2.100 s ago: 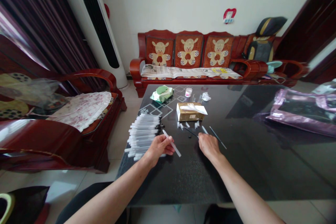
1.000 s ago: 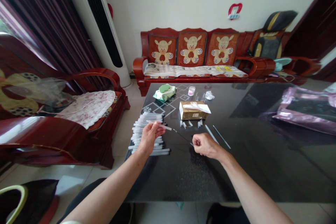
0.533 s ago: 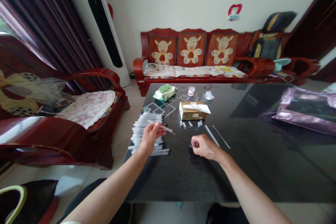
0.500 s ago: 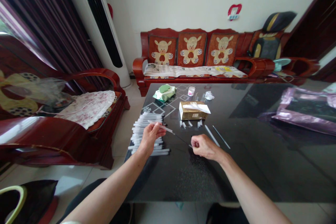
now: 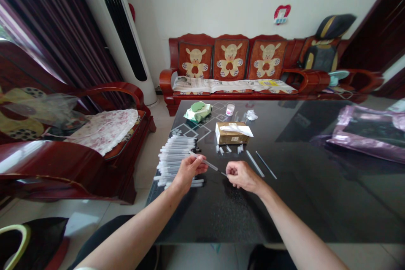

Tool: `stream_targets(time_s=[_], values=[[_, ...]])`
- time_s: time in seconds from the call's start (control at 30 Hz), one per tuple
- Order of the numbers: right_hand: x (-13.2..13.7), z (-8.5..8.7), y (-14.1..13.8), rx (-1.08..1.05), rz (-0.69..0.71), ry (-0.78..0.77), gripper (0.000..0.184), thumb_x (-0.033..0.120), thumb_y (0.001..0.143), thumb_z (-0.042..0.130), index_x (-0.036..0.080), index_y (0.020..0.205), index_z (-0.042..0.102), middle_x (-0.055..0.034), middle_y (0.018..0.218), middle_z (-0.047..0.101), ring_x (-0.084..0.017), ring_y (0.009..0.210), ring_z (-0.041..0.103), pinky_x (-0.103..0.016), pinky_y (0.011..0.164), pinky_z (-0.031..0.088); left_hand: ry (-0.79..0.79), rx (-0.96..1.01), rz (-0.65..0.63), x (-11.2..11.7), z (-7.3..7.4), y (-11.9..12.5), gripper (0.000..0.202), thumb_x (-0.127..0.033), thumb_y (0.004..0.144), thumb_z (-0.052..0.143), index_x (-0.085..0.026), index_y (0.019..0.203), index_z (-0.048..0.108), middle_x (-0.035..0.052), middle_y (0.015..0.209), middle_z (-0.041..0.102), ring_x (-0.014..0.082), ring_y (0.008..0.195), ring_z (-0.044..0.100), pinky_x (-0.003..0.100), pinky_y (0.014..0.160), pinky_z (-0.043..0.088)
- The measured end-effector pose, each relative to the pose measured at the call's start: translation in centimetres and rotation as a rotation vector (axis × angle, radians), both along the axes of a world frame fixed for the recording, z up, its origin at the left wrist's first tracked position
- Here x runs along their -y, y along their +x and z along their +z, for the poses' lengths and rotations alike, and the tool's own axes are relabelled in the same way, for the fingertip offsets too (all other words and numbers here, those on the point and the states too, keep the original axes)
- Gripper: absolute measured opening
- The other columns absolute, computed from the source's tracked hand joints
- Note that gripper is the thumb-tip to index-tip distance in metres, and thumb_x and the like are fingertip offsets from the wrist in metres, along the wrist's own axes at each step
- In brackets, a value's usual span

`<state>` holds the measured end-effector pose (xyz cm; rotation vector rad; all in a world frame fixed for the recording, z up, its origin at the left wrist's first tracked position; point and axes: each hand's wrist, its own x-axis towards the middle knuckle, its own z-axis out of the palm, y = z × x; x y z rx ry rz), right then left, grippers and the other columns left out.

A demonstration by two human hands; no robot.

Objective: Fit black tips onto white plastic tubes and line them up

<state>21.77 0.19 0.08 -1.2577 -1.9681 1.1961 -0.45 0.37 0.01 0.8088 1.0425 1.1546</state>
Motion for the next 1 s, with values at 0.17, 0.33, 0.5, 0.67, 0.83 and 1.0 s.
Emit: stream_targets(time_s=[0.17,0.33,0.5,0.67,0.83,1.0], values=[[0.0,-0.5,-0.9,-0.192,0.019,-0.13,0.009,0.023,0.076,0.055,0.015,0.082,0.053,-0.0016,0.066,0.066,-0.017,0.054,0.068,-0.026,0.047,0.054,-0.096,0.1,-0.036,0.8,-0.7,1.2,0.021,-0.026,0.078,0.067,-0.008,0.087,0.063,0.0084,0.072,0.067,0.0142,0.064,0.065,0.025,0.063,0.055],[0.0,-0.3,-1.1,-0.295,0.003,-0.163,0.017,0.028,0.077,0.062,0.015,0.084,0.054,-0.0008,0.061,0.065,-0.017,0.052,0.067,-0.028,0.049,0.056,-0.164,0.17,-0.053,0.9,-0.7,1.4,0.01,-0.017,0.085,0.056,-0.009,0.088,0.06,0.0082,0.071,0.066,0.0141,0.065,0.066,0.024,0.062,0.055],[0.4,0.1,-1.6,-0.29,-0.035,-0.139,0.023,0.036,0.077,0.064,0.015,0.081,0.057,-0.0019,0.062,0.066,-0.016,0.049,0.066,-0.025,0.044,0.053,-0.216,0.234,-0.07,0.8,-0.6,1.1,0.01,-0.016,0.087,0.053,-0.008,0.088,0.06,0.0055,0.066,0.063,0.0123,0.061,0.065,0.023,0.061,0.055],[-0.7,0.5,0.6,-0.19,-0.175,-0.041,0.032,0.046,0.08,0.058,0.014,0.08,0.061,-0.0041,0.063,0.067,-0.016,0.047,0.065,-0.023,0.038,0.049,-0.185,0.246,-0.045,0.4,-0.3,0.6,0.009,-0.015,0.086,0.055,-0.009,0.088,0.06,0.0055,0.065,0.064,0.0134,0.062,0.066,0.023,0.061,0.056],[-2.8,-0.4,5.1,0.02,-0.493,0.151,0.029,0.04,0.084,0.049,0.015,0.073,0.06,-0.0033,0.058,0.063,-0.013,0.039,0.058,-0.02,0.034,0.04,-0.168,0.221,-0.012,0.1,0.0,0.3,0.005,-0.014,0.082,0.059,-0.009,0.084,0.059,0.0042,0.062,0.063,0.0143,0.063,0.067,0.023,0.06,0.056],[-2.9,-1.6,5.2,0.253,-0.443,0.263,0.023,0.03,0.082,0.052,0.017,0.072,0.069,-0.0055,0.06,0.068,-0.018,0.049,0.064,-0.027,0.051,0.047,-0.175,0.199,-0.026,0.4,-0.1,0.7,0.005,-0.013,0.082,0.059,-0.009,0.085,0.059,0.0069,0.065,0.065,0.0136,0.061,0.066,0.023,0.059,0.056]])
